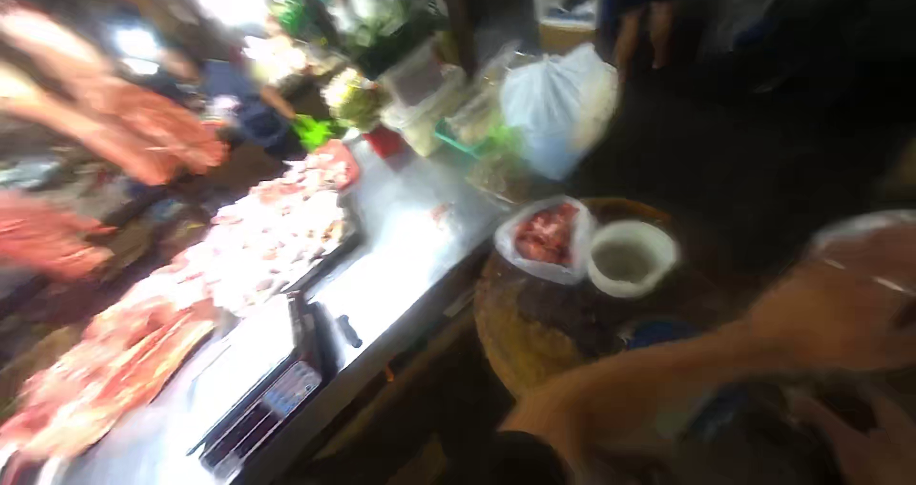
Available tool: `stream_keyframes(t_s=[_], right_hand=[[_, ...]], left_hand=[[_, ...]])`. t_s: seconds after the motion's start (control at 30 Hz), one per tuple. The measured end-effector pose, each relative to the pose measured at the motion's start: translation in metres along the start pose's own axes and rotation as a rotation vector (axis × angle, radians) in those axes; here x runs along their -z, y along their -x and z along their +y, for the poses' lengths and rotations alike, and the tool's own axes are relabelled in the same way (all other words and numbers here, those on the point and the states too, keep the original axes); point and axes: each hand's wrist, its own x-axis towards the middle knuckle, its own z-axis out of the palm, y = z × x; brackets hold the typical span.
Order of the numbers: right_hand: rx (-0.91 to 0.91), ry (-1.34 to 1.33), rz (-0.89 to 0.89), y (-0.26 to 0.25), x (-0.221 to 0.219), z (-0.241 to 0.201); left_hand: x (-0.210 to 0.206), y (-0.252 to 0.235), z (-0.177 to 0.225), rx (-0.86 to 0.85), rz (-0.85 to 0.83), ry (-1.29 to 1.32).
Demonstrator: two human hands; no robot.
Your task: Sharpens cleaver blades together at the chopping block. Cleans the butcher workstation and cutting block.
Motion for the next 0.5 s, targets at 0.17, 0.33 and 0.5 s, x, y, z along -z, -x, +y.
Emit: stream_keyframes(t_s=[0.17,0.33,0.5], right_hand=[[-0.075,-0.074,0.148,0.05,-0.023,-0.03],[0.073,0.469,0.212,0.141,-0.043,0.025],[0.16,0.667,0.039,0.201,-0.041,0.06]], left_hand=[[0.089,0.071,-0.037,0.121,0.128,0.366],[0.118,0.146,-0.094,0.472,0.042,0.33],[0.149,0.305,-0.108,0.722,-0.011,0.137]])
